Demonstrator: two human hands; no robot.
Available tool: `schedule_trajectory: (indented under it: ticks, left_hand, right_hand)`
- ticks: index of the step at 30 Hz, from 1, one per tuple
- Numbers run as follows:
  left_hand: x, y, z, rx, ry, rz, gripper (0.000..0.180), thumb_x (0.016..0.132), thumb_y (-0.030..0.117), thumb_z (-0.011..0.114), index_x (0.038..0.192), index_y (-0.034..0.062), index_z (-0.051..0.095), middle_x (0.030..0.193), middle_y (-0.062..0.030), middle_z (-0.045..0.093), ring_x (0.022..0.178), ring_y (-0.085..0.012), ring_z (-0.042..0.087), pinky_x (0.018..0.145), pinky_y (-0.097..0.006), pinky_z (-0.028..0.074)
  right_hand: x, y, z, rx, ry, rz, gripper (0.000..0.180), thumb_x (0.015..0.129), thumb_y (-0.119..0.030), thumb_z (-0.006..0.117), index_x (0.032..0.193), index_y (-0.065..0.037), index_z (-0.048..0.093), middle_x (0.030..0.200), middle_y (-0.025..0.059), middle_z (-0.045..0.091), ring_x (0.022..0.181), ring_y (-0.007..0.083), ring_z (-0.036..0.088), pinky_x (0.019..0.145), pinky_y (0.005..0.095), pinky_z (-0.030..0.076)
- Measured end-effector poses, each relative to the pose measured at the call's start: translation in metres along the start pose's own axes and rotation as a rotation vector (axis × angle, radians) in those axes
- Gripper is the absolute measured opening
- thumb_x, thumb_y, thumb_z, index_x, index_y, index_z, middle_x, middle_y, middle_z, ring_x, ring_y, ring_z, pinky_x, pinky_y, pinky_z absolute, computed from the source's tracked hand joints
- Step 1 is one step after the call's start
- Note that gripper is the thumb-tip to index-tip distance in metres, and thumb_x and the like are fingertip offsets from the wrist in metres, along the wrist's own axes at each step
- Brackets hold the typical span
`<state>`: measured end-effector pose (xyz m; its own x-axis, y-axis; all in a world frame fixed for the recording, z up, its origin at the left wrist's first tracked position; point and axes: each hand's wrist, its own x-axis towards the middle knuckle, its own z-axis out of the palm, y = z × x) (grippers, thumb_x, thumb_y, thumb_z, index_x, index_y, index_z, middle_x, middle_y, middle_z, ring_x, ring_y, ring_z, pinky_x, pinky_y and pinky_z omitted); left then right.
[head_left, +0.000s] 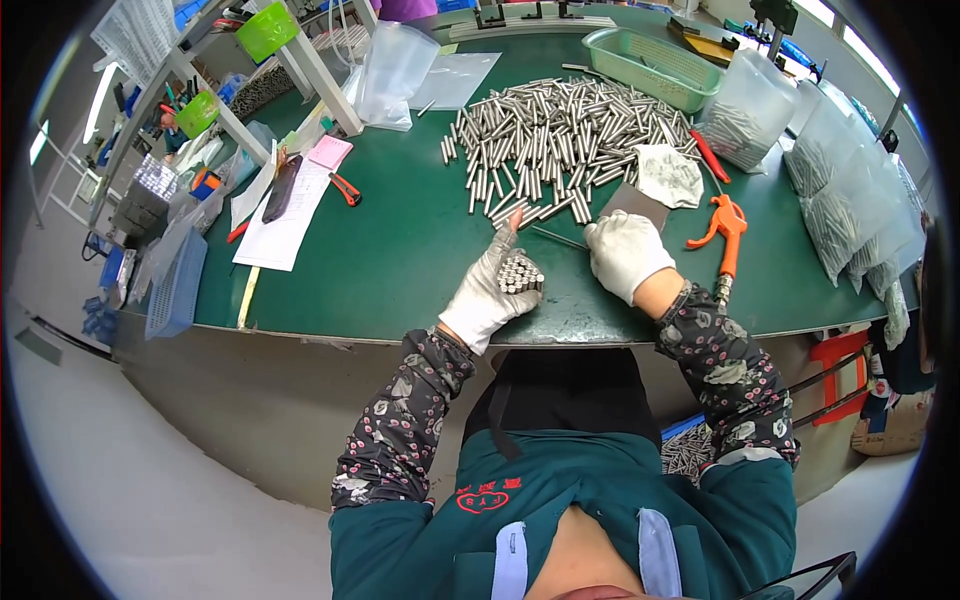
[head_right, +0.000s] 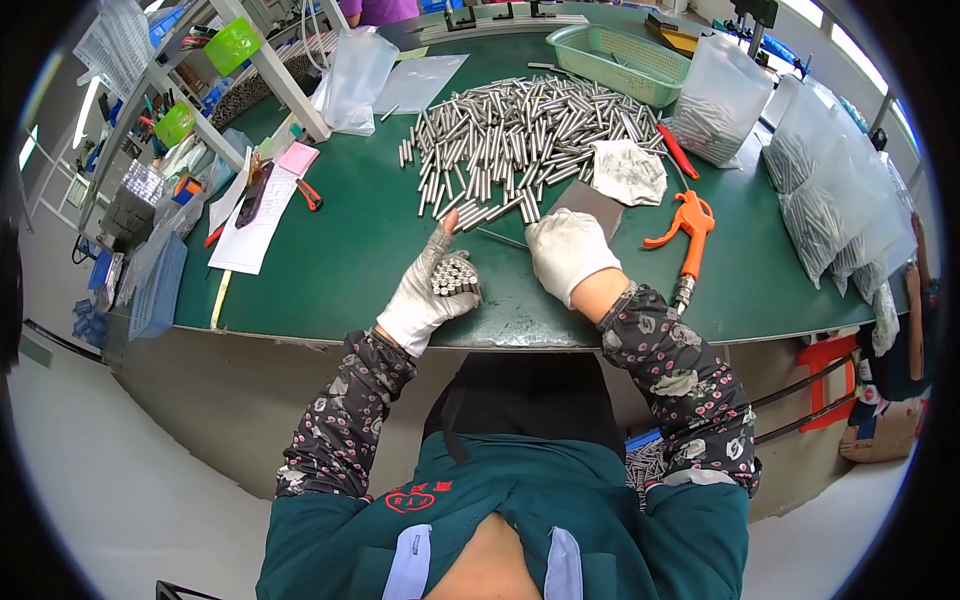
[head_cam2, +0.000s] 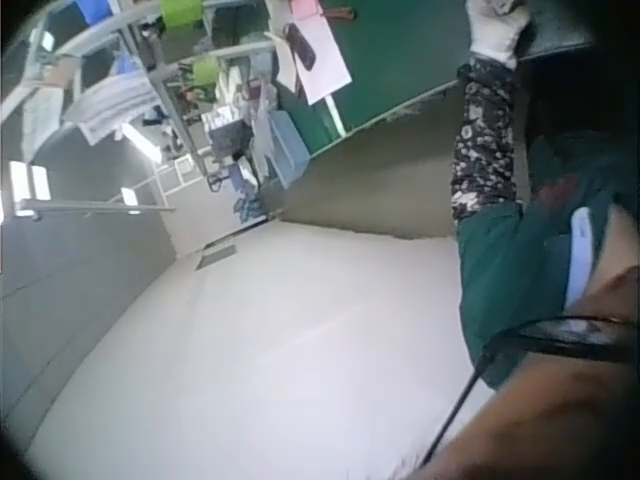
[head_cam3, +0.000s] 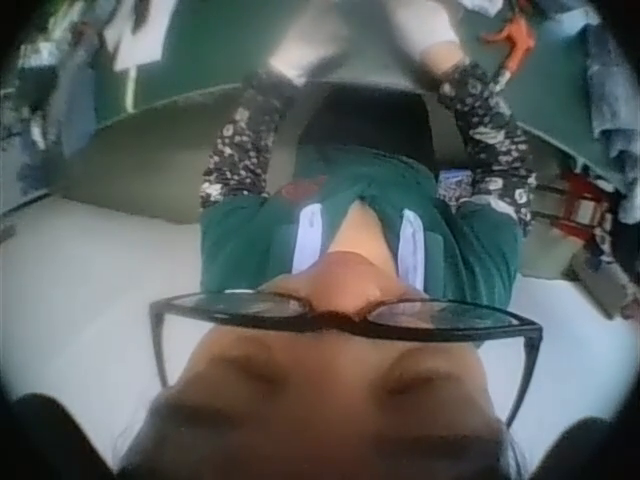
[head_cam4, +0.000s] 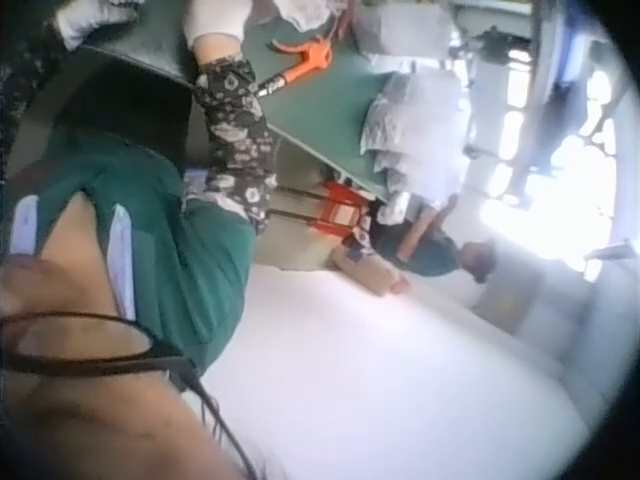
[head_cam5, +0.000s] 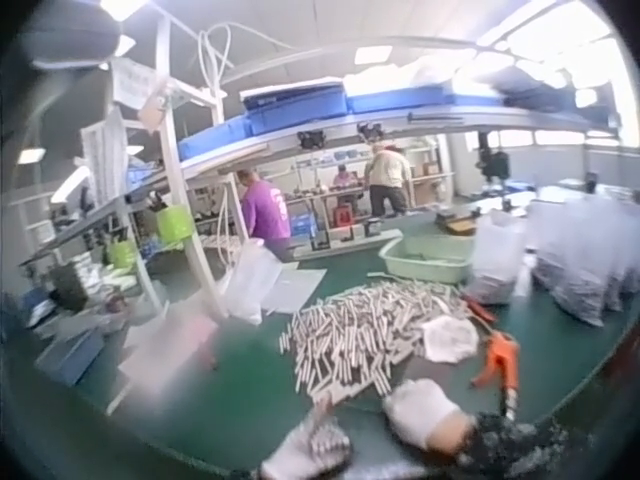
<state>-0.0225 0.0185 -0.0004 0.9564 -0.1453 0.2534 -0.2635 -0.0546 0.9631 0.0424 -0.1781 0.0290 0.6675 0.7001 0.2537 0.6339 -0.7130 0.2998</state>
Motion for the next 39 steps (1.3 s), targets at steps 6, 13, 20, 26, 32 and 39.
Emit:
schedule_trajectory:
  ticks: [6,13,20,26,32,39]
  left_hand:
    - [-0.002,-0.004,-0.004,0.049,-0.002,0.004,0.096,0.057,-0.005,0.072,0.139,0.0136,0.025,0.122,-0.0006,0.046,0.092,-0.0101,0.048,0.092,-0.025,0.036]
    - [-0.001,-0.001,-0.001,0.060,0.012,0.019,0.096,0.056,-0.007,0.070,0.139,0.0141,0.026,0.124,-0.0014,0.044,0.098,-0.0130,0.046,0.088,-0.025,0.039]
    - [-0.005,0.009,0.002,-0.150,-0.003,-0.139,0.097,0.057,-0.007,0.071,0.139,0.0168,0.025,0.108,-0.0009,0.049,0.094,-0.0109,0.047,0.084,-0.023,0.040]
    - [-0.005,0.006,0.001,-0.123,-0.019,-0.098,0.097,0.058,-0.007,0.072,0.140,0.0180,0.024,0.102,0.0008,0.049,0.083,-0.0075,0.048,0.081,-0.022,0.041]
    - [-0.005,0.012,0.003,-0.167,-0.007,-0.124,0.097,0.058,-0.008,0.071,0.139,0.0180,0.025,0.103,0.0009,0.049,0.085,-0.0079,0.047,0.082,-0.022,0.040]
    - [-0.003,0.012,0.003,-0.028,-0.056,-0.066,0.097,0.063,-0.010,0.064,0.140,0.0264,0.019,0.082,0.0034,0.044,0.072,-0.0064,0.047,0.070,-0.020,0.042]
  right_hand:
    - [0.002,0.002,-0.025,0.456,-0.119,0.240,0.011,0.075,-0.010,0.050,0.084,-0.005,0.054,0.077,0.0158,0.060,0.073,0.0318,0.059,0.065,0.0424,0.046]
    - [-0.002,0.015,-0.014,0.916,0.196,0.224,0.024,0.078,-0.018,0.053,0.100,-0.011,0.059,0.082,0.0147,0.061,0.076,0.0325,0.059,0.067,0.0382,0.046]
    - [-0.002,0.002,-0.045,0.905,-0.013,0.124,0.022,0.080,-0.030,0.056,0.088,-0.012,0.066,0.075,0.0129,0.063,0.071,0.0318,0.060,0.066,0.0379,0.047]
    - [0.012,0.017,-0.049,0.696,-0.229,0.069,0.027,0.076,-0.038,0.057,0.083,-0.014,0.068,0.070,0.0115,0.063,0.068,0.0294,0.061,0.066,0.0371,0.049]
    - [0.021,0.027,-0.056,0.777,-0.119,-0.052,0.020,0.076,-0.031,0.061,0.079,-0.012,0.067,0.067,0.0102,0.062,0.063,0.0270,0.060,0.061,0.0344,0.048]
    - [0.025,0.042,-0.041,0.655,-0.145,-0.095,0.017,0.074,-0.025,0.063,0.082,-0.011,0.066,0.070,0.0103,0.062,0.064,0.0275,0.060,0.060,0.0339,0.047]
